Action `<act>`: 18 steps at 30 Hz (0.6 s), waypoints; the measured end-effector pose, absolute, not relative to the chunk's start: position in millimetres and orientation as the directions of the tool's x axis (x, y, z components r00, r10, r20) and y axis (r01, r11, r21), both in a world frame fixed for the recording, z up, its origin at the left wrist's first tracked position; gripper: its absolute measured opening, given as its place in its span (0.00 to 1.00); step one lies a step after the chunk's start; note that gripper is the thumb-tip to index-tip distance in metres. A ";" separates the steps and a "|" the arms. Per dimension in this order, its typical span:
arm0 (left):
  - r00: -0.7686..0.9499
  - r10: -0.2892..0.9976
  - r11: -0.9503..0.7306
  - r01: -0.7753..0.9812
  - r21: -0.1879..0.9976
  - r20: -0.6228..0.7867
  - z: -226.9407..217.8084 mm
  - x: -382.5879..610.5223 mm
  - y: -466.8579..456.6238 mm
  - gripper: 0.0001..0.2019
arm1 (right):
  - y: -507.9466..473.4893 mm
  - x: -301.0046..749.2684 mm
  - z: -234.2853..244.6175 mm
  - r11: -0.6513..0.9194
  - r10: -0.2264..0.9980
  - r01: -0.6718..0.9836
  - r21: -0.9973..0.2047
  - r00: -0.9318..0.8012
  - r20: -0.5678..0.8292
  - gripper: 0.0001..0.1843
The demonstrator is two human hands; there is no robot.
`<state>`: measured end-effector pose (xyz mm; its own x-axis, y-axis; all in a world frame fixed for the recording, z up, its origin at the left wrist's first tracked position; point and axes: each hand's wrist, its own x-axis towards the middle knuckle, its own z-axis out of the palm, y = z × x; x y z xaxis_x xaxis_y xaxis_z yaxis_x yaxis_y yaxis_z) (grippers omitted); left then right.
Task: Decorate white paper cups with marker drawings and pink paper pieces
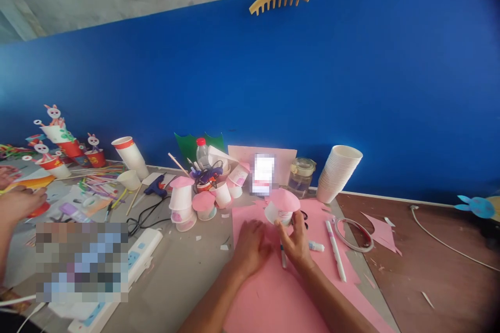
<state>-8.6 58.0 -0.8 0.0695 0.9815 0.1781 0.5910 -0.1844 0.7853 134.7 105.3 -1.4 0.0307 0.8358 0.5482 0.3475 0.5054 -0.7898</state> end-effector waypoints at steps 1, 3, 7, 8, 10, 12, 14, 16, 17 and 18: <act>0.118 0.979 -0.203 0.646 0.736 0.166 1.7 -7.4 56.8 0.23 | 105.5 134.3 -2.0 0.507 0.836 0.357 -0.784 0.016 0.548 0.18; 0.193 0.975 -0.221 0.746 0.628 0.114 6.6 -5.3 55.0 0.28 | 105.5 133.2 -3.6 0.510 0.840 0.376 -0.774 -0.024 0.542 0.20; 0.238 0.971 -0.222 0.834 0.506 0.032 10.8 -3.9 53.0 0.32 | 107.1 133.0 -7.7 0.498 0.854 0.391 -0.774 -0.067 0.516 0.20; 0.238 0.971 -0.224 0.834 0.504 0.038 10.4 -4.0 52.6 0.32 | 108.1 133.4 -8.7 0.491 0.858 0.391 -0.778 -0.061 0.511 0.20; 0.239 0.970 -0.231 0.829 0.510 0.049 8.7 -4.4 51.4 0.31 | 110.5 134.2 -10.2 0.472 0.867 0.392 -0.789 -0.046 0.496 0.18; 0.255 0.965 -0.249 0.820 0.516 0.061 7.0 -5.2 50.0 0.30 | 112.5 134.4 -10.6 0.466 0.873 0.385 -0.797 -0.051 0.485 0.17; 0.270 0.961 -0.263 0.810 0.524 0.066 6.3 -6.2 48.5 0.30 | 112.7 133.6 -9.4 0.462 0.874 0.396 -0.794 -0.051 0.483 0.18; 0.278 0.957 -0.279 0.802 0.529 0.083 6.2 -7.1 47.1 0.29 | 110.5 131.8 -5.7 0.439 0.887 0.406 -0.801 -0.052 0.460 0.17; 0.284 0.955 -0.287 0.797 0.531 0.091 5.9 -7.4 46.7 0.30 | 108.6 130.6 -2.8 0.428 0.894 0.410 -0.805 -0.060 0.445 0.17; 0.290 0.952 -0.296 0.791 0.536 0.097 5.3 -7.5 46.7 0.30 | 106.4 128.9 0.9 0.422 0.899 0.414 -0.807 -0.075 0.432 0.17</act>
<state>-7.5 46.7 5.3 0.2905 0.9519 0.0973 0.7908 -0.2960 0.5357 128.9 106.4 0.9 -0.0750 0.8989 0.4317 0.4138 0.4219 -0.8067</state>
